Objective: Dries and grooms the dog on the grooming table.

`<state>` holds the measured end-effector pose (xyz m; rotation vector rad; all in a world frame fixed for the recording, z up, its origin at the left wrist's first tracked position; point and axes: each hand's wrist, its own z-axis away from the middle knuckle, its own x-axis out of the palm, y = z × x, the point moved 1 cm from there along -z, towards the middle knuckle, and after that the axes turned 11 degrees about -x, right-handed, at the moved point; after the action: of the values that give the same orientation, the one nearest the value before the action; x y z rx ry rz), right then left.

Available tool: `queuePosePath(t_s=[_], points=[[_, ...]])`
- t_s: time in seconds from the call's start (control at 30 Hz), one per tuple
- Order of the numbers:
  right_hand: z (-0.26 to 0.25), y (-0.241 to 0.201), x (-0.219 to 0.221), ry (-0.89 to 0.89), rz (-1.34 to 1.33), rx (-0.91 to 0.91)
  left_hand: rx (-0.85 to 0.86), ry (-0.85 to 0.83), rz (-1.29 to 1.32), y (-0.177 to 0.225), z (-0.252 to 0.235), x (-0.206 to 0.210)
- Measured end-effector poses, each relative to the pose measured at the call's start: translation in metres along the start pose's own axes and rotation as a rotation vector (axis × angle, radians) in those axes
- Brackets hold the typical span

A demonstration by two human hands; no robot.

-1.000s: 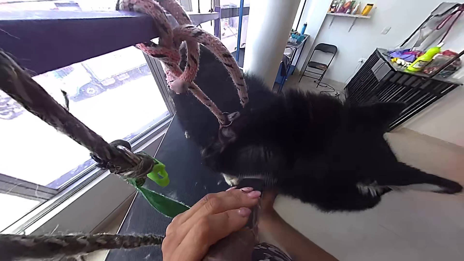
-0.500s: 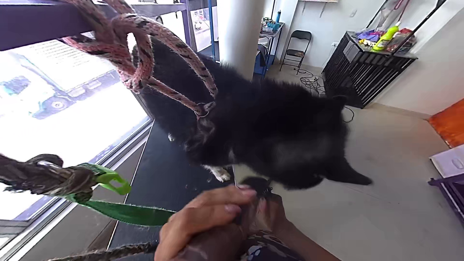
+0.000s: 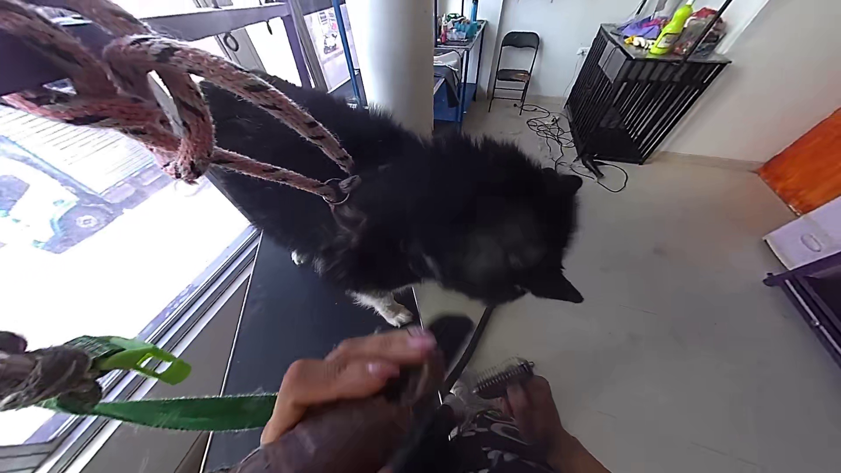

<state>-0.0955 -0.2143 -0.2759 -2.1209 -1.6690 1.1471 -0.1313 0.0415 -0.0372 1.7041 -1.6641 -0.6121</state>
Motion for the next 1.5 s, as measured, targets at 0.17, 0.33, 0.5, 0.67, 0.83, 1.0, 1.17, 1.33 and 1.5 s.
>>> queuePosePath(t_s=[0.17,0.33,0.5,0.67,0.83,1.0,1.17,1.33,1.5], points=[[0.026,0.003,-0.038,0.06,0.028,0.184,-0.061,-0.03,-0.024,-0.009,0.004,-0.003],[0.025,0.031,-0.054,0.036,-0.075,0.196,-0.011,-0.006,-0.067,-0.009,0.002,0.036],[-0.006,0.085,-0.079,-0.058,-0.118,0.047,-0.049,0.054,-0.304,-0.009,-0.004,0.075],[-0.036,0.135,-0.124,-0.035,-0.212,0.139,-0.159,0.045,-0.229,-0.014,0.001,0.108],[-0.059,0.184,-0.165,-0.082,-0.262,0.195,-0.114,0.253,-0.526,-0.012,0.004,0.135],[-0.081,0.201,-0.179,-0.052,-0.366,0.185,-0.106,0.298,-0.588,-0.005,0.009,0.16],[-0.082,0.194,-0.175,0.009,-0.453,0.174,-0.062,0.31,-0.591,0.001,0.012,0.172],[-0.071,0.176,-0.185,0.014,-0.448,0.149,-0.038,0.357,-0.612,0.004,0.01,0.174],[-0.059,0.171,-0.201,0.01,-0.479,0.222,0.035,0.42,-0.699,-0.003,0.002,0.168]])
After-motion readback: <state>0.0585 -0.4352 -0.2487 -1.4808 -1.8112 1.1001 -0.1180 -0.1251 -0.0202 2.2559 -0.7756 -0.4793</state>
